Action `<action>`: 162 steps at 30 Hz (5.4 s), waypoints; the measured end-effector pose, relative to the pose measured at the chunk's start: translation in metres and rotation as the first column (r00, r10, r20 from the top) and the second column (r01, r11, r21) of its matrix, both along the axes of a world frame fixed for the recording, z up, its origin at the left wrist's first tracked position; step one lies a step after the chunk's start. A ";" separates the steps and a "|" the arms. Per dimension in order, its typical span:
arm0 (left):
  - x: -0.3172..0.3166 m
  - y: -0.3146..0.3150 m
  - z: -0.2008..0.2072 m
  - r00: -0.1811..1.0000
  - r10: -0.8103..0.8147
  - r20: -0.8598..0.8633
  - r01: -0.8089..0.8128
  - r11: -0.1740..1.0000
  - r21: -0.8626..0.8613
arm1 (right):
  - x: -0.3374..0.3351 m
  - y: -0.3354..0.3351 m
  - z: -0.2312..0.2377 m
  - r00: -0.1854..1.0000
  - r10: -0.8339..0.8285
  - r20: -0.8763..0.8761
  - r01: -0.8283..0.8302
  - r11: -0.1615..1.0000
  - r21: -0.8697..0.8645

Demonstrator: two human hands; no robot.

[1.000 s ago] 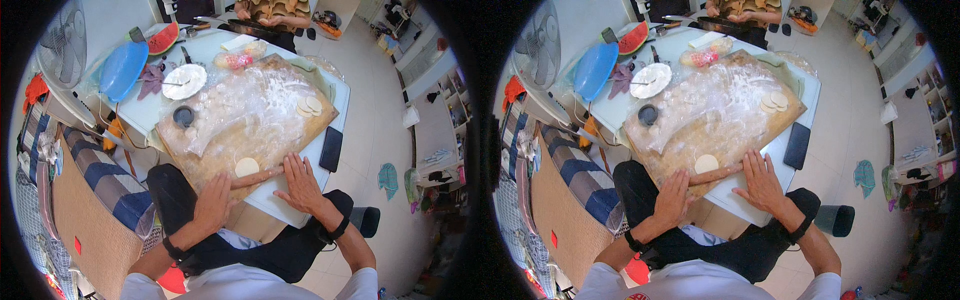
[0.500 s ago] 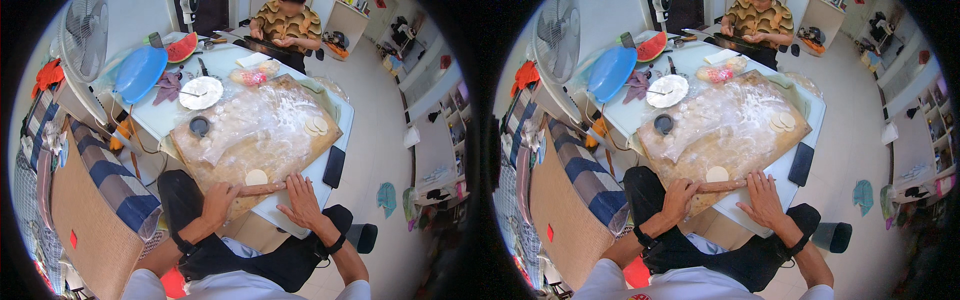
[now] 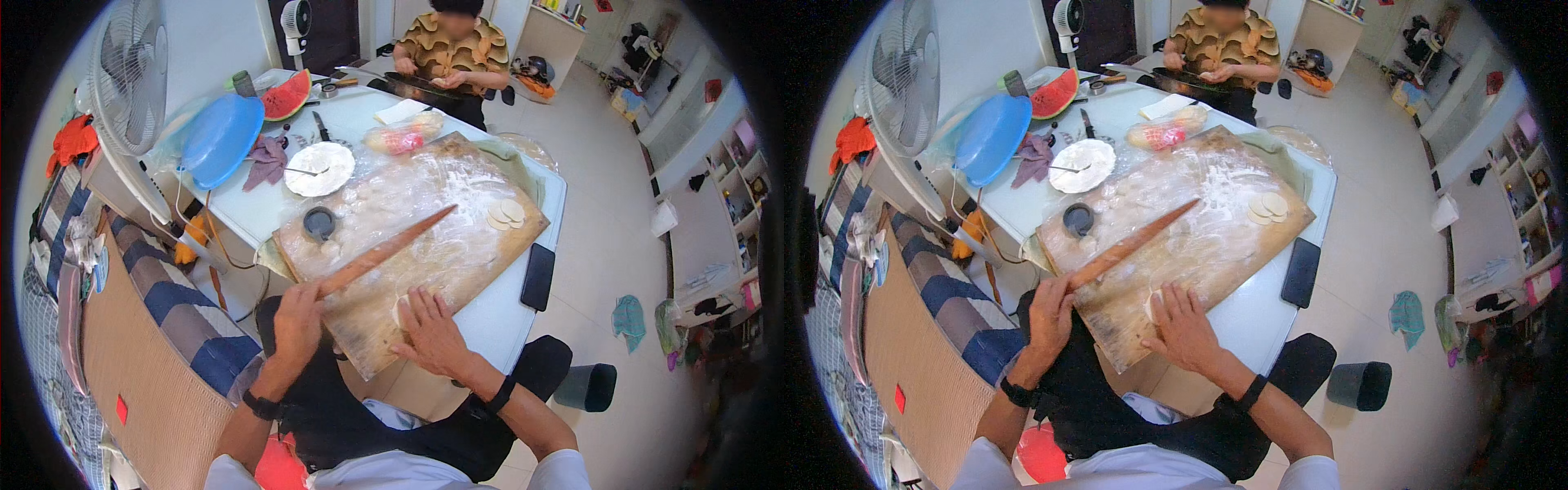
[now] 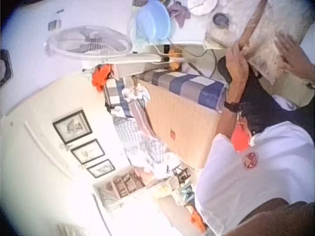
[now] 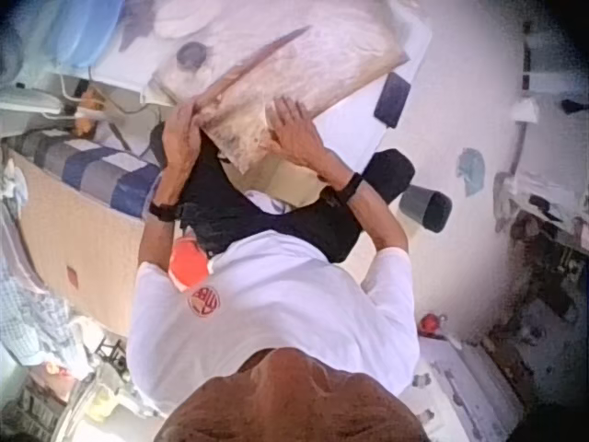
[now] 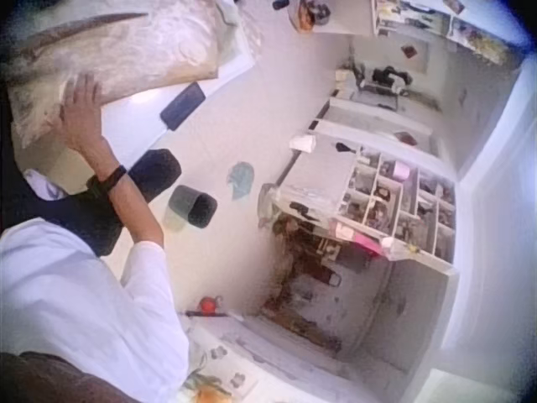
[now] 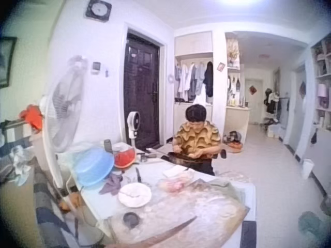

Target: Rolling out dough circles and preparing dumplings on a wooden board at a table.

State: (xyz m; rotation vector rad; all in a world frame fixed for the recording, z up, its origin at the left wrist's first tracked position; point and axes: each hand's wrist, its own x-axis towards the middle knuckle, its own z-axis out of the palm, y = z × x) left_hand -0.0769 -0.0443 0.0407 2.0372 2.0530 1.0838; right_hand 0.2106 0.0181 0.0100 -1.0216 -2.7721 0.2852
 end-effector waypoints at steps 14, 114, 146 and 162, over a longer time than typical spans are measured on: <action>-0.028 0.012 -0.003 0.987 0.099 0.128 -0.112 0.989 0.101 | 0.020 -0.018 -0.015 0.971 0.224 0.081 -0.234 0.962 0.138; -0.025 0.006 -0.009 0.987 0.025 0.158 -0.047 0.990 0.132 | -0.056 0.108 -0.005 0.977 -0.209 -0.034 0.211 0.976 0.058; -0.031 -0.001 -0.005 0.972 0.086 0.219 -0.112 0.988 0.108 | -0.142 0.092 0.000 0.971 0.105 -0.215 -0.099 0.994 0.037; -0.031 -0.002 -0.004 0.975 0.086 0.207 -0.109 0.989 0.104 | -0.096 0.101 -0.006 0.998 0.060 0.033 -0.064 0.990 0.127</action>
